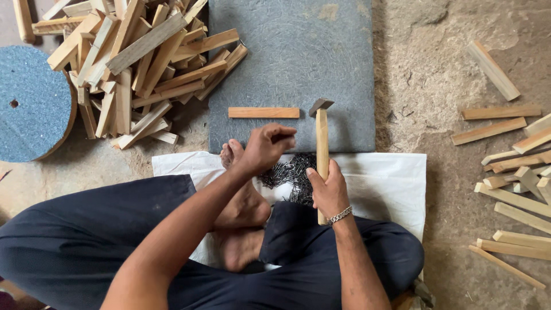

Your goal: The person sits on the floor and repeatedly hammers nails into small wooden slats using a hammer. They pick up each slat, position a nail, strike it, and then set the finished piece aside. The process is repeated continuously with multiple slats.

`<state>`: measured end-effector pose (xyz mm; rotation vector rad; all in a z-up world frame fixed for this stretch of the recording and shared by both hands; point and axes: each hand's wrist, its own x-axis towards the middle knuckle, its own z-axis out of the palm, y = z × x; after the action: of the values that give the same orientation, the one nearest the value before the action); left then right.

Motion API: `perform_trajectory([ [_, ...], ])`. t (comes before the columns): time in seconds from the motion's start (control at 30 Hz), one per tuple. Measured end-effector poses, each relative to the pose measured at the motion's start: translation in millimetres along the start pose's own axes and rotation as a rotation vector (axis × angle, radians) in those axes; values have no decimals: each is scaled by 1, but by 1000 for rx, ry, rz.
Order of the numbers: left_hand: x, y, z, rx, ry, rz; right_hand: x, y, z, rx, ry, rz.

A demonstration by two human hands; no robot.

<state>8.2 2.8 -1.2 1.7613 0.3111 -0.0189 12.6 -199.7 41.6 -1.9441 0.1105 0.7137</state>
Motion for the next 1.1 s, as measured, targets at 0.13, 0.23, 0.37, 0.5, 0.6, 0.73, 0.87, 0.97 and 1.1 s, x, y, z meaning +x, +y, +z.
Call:
perform_trajectory([
  [0.13, 39, -9, -4, 280, 112, 142, -1, -1, -1, -5, 1, -5],
  [0.23, 63, -22, -4, 373, 174, 308, 0, -4, -1, -8, -3, 7],
  [0.37, 76, -37, 2, 422, 133, 284, 0, -7, -2, -30, -9, 45],
  [0.5, 81, -46, 8, 399, 181, 352, 2, -8, -2, -4, -8, 46],
  [0.6, 81, -51, 9, 425, 207, 367, 2, -6, -1, -1, -16, 47],
  [0.73, 83, -52, 8, 395, 199, 382, 3, -5, -1, -8, -14, 35],
  [0.87, 81, -52, 10, 381, 209, 410, 3, -2, 0, 0, -13, 28],
  [0.97, 77, -51, 9, 375, 221, 458, 3, -1, 1, 6, -14, 15],
  [1.1, 73, -49, 8, 382, 222, 515, 3, -2, 2, -21, 11, -6],
])
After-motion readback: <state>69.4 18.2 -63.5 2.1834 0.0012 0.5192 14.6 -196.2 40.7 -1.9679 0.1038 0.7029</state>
